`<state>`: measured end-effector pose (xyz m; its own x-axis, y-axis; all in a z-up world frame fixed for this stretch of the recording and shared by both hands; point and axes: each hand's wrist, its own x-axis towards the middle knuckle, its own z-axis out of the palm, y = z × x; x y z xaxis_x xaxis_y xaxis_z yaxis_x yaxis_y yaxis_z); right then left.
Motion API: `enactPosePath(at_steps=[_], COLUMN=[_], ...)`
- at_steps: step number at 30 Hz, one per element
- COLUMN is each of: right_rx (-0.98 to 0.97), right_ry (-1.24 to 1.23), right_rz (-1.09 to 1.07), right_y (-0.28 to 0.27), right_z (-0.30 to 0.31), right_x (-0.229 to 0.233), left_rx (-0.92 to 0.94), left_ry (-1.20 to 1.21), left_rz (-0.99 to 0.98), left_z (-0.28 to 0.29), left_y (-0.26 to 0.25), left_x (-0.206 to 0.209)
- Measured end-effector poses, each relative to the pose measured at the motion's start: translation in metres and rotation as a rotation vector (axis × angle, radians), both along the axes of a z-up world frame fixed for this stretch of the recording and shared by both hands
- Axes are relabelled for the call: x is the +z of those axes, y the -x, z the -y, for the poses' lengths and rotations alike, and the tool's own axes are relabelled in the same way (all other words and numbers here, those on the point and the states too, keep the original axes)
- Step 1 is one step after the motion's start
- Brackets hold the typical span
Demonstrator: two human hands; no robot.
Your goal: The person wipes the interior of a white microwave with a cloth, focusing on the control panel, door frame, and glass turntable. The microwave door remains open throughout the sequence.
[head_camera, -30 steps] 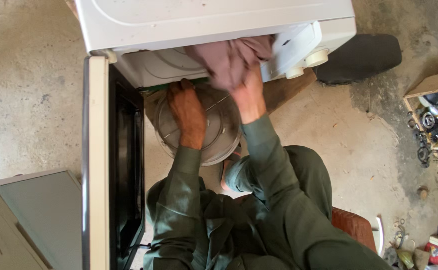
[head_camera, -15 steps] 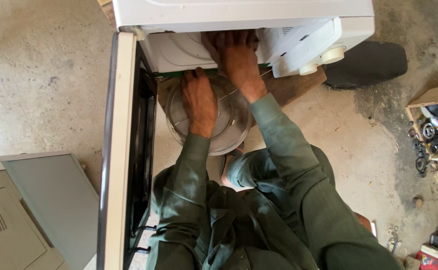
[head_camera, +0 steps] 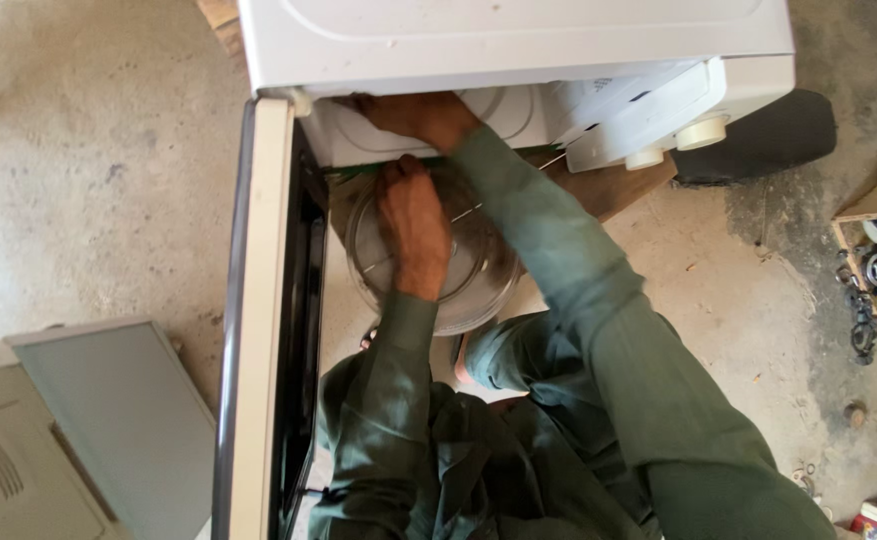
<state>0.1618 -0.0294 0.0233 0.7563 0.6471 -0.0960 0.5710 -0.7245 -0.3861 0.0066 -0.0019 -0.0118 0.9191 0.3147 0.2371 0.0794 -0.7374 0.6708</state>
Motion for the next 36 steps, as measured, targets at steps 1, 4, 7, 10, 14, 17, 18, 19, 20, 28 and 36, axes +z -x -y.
enactPosePath(at_steps=[1, 4, 7, 10, 14, 17, 18, 19, 20, 28, 36], right_rx=[-0.025, -0.118, -0.2, -0.246, -0.309, -0.372, -0.395, -0.419, -0.441, -0.388, -0.403], right_ry=[0.024, 0.103, 0.149, 0.173, 0.219, 0.28, 0.305, 0.33, 0.354, 0.484, 0.531], right_rz=[0.006, 0.034, 0.073, 0.099, 0.144, 0.16, 0.164, 0.164, 0.164, 0.173, 0.333], right_y=[-0.008, -0.029, -0.044, -0.052, -0.059, -0.062, -0.063, -0.063, -0.061, -0.03, 0.035], right_z=[-0.002, -0.004, 0.003, 0.008, 0.03, 0.057, 0.068, 0.079, 0.087, 0.084, 0.066], right_x=[-0.002, -0.009, -0.013, -0.016, -0.013, -0.008, -0.005, -0.002, 0.0, 0.002, -0.017], left_rx=[-0.01, -0.031, -0.034, -0.035, -0.041, -0.038, -0.033, -0.036, -0.039, -0.045, -0.083], left_ry=[0.002, 0.004, -0.01, -0.027, -0.007, -0.006, -0.006, -0.007, -0.007, -0.007, 0.062], left_rz=[-0.002, -0.031, -0.056, -0.016, -0.06, -0.068, -0.064, -0.062, -0.06, -0.053, -0.019], left_z=[0.0, -0.004, -0.006, -0.006, -0.007, -0.007, -0.007, -0.007, -0.008, -0.008, -0.012], left_y=[0.002, 0.003, 0.004, 0.008, 0.007, 0.007, 0.008, 0.008, 0.007, 0.005, 0.002], left_x=[0.003, 0.009, 0.014, 0.017, 0.022, 0.027, 0.028, 0.028, 0.029, 0.021, 0.007])
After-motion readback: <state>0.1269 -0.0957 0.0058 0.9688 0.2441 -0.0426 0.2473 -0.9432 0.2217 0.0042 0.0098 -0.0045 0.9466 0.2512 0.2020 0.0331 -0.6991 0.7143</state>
